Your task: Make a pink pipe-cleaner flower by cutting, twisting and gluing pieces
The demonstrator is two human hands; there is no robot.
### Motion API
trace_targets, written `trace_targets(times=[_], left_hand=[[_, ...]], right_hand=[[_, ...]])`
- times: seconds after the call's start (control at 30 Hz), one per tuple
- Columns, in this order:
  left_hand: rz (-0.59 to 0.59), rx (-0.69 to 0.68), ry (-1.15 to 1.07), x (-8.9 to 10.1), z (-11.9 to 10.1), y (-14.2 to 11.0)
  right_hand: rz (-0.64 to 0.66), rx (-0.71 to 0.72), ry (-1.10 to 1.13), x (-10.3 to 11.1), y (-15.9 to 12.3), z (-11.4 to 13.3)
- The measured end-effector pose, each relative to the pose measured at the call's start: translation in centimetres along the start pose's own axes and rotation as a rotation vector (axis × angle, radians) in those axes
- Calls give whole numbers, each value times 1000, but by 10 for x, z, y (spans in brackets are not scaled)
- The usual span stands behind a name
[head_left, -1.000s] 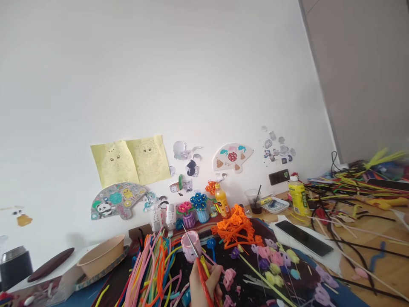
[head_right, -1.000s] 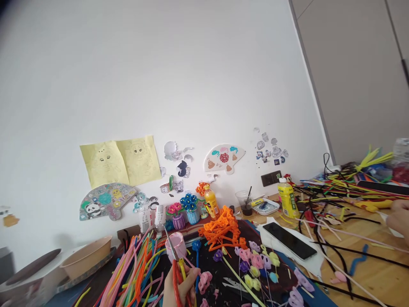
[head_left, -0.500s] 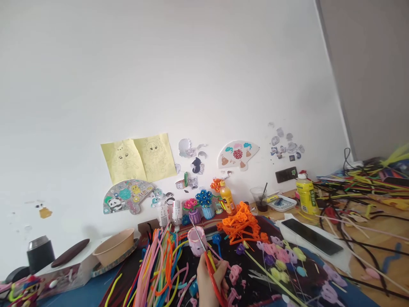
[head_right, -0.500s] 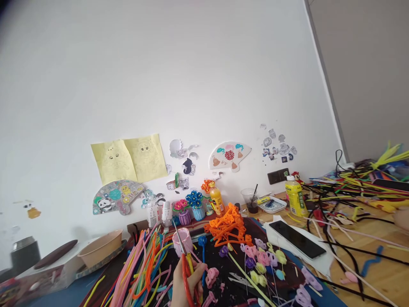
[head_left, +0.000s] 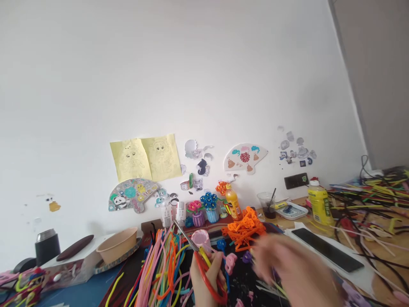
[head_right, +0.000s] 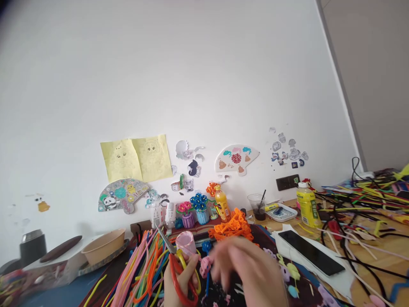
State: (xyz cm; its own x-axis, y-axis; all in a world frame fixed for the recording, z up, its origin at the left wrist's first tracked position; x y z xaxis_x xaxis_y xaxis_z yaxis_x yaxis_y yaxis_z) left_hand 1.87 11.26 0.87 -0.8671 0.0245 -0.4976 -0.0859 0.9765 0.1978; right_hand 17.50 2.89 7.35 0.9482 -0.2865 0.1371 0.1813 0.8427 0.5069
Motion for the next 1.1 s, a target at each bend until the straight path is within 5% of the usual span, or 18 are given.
trace_targets(times=[0.17,0.33,0.67,0.97,1.1], left_hand=[[7,-38,24,-8,-19,2],[-13,-47,45,-2,-16,6],[-16,-38,54,2,-20,-1],[3,-29,0,3,-17,0],[23,-23,-2,2,-20,-2]], right_hand=[[61,-90,-52,-35,44,-55],[312,-110,145,-64,35,-70],[401,-203,199,-64,19,-75],[257,-254,326,-56,19,-83],[380,-203,336,-59,17,-69]])
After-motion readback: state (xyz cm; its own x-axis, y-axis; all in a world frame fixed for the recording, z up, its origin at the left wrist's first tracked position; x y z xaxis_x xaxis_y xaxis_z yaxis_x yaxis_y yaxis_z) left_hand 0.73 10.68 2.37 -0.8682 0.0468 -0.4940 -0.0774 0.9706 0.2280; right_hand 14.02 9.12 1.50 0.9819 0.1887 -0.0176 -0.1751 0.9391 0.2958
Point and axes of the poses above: each hand's wrist, its own y-axis towards the middle knuckle, its own x-axis out of the back of the hand, z = x × y, the point moved 8 cm from there along y, towards the middle knuckle, and after that the axes turned 13 degrees about -y, right-handed, at the moved point
